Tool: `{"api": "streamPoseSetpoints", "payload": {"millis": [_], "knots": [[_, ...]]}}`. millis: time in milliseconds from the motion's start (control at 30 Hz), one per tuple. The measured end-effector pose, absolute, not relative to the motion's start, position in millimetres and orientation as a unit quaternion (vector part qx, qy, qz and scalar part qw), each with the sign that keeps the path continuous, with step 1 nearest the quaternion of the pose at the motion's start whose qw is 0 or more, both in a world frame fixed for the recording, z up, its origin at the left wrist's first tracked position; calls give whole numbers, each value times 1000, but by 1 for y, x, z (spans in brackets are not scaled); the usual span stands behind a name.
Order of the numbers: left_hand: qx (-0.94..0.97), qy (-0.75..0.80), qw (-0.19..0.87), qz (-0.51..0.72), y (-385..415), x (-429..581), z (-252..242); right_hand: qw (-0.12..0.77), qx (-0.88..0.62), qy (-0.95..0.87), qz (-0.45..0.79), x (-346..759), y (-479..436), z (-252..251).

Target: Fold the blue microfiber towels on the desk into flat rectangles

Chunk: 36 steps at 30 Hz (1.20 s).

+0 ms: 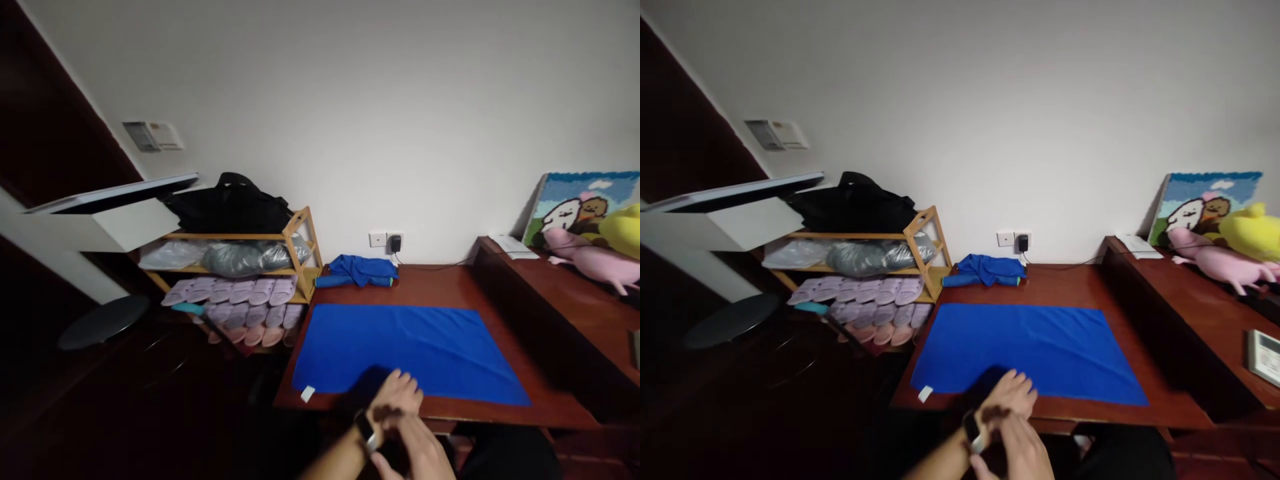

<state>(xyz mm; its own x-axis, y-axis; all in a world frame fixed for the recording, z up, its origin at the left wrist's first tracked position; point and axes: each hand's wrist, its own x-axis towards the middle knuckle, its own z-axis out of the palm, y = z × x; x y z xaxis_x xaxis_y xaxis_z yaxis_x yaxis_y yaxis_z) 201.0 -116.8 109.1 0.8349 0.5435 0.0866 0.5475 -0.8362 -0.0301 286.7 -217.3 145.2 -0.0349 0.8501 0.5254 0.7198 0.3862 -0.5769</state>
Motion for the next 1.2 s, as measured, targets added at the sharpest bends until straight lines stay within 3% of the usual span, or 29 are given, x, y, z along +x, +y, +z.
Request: {"api": "streamPoseSetpoints", "payload": {"millis": [100,300,833,1067,1200], "knots": [[-969,-226,99,-1,-94,237,137,441,-491,-745,94,270,-209,165],[-967,-184,174,-27,-74,249,152,489,-539,-684,48,278,-204,185],[-962,-108,222,-118,-75,226,200,526,-464,-712,16,268,-204,187],[-972,-131,168,-104,-64,222,174,520,-469,-707,96,269,-198,185],[-945,-305,51,-107,-42,171,143,489,-520,-691,116,309,-177,152]]}}
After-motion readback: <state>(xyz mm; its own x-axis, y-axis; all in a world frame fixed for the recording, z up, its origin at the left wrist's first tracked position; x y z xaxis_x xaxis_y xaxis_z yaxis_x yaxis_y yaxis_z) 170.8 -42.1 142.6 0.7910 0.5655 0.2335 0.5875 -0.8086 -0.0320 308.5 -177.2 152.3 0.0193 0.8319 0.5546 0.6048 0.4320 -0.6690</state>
